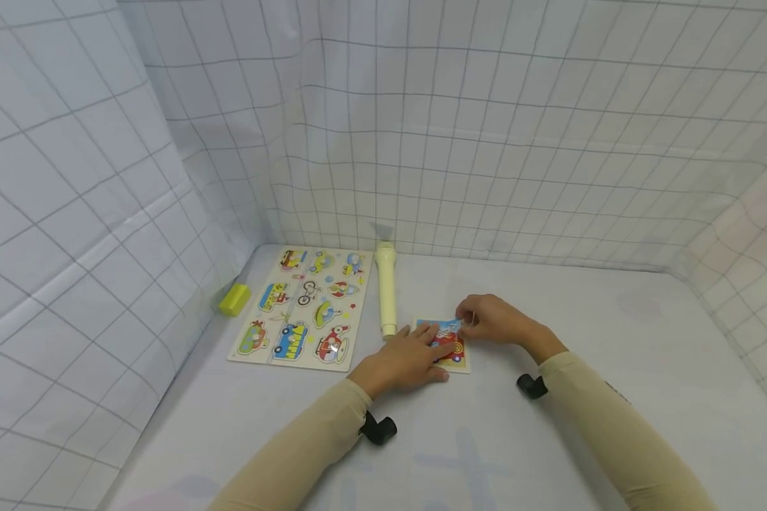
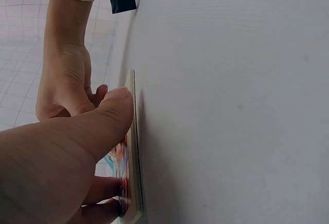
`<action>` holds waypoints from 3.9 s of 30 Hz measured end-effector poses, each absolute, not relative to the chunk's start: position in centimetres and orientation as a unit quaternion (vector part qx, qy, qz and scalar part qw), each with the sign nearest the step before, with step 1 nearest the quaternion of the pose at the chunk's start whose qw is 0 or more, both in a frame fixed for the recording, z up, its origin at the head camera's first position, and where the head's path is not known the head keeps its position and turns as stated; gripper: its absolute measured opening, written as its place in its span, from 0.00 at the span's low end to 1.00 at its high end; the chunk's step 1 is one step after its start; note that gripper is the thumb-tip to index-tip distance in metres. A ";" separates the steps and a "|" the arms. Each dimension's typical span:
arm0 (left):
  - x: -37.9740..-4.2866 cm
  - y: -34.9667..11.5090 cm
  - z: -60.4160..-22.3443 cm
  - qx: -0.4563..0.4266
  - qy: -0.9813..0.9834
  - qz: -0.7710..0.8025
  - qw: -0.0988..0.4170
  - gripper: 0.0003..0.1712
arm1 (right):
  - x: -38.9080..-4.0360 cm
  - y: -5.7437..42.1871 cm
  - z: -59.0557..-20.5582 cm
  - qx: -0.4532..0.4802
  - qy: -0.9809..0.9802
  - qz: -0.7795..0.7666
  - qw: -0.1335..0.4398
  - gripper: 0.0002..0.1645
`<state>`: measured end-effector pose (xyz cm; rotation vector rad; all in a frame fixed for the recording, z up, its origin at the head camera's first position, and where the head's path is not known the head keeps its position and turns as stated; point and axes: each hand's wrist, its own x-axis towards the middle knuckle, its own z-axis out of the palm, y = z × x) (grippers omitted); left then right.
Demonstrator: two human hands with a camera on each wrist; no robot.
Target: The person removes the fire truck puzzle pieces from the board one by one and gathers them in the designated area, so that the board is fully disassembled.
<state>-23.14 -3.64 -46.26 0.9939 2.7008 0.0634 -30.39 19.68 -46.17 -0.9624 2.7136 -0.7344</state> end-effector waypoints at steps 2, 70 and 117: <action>-23.2 -3.7 -46.3 0.342 0.930 0.022 0.130 0.35 | -30.3 19.6 -46.0 -0.316 0.910 -0.252 0.093 0.13; -23.2 -3.7 -46.2 0.344 0.927 0.032 0.144 0.36 | -26.0 35.3 -45.3 0.056 0.792 -0.565 0.227 0.26; -22.7 -3.6 -46.4 0.354 0.922 0.062 0.143 0.38 | -28.1 15.7 -46.7 0.002 0.797 -0.562 0.220 0.08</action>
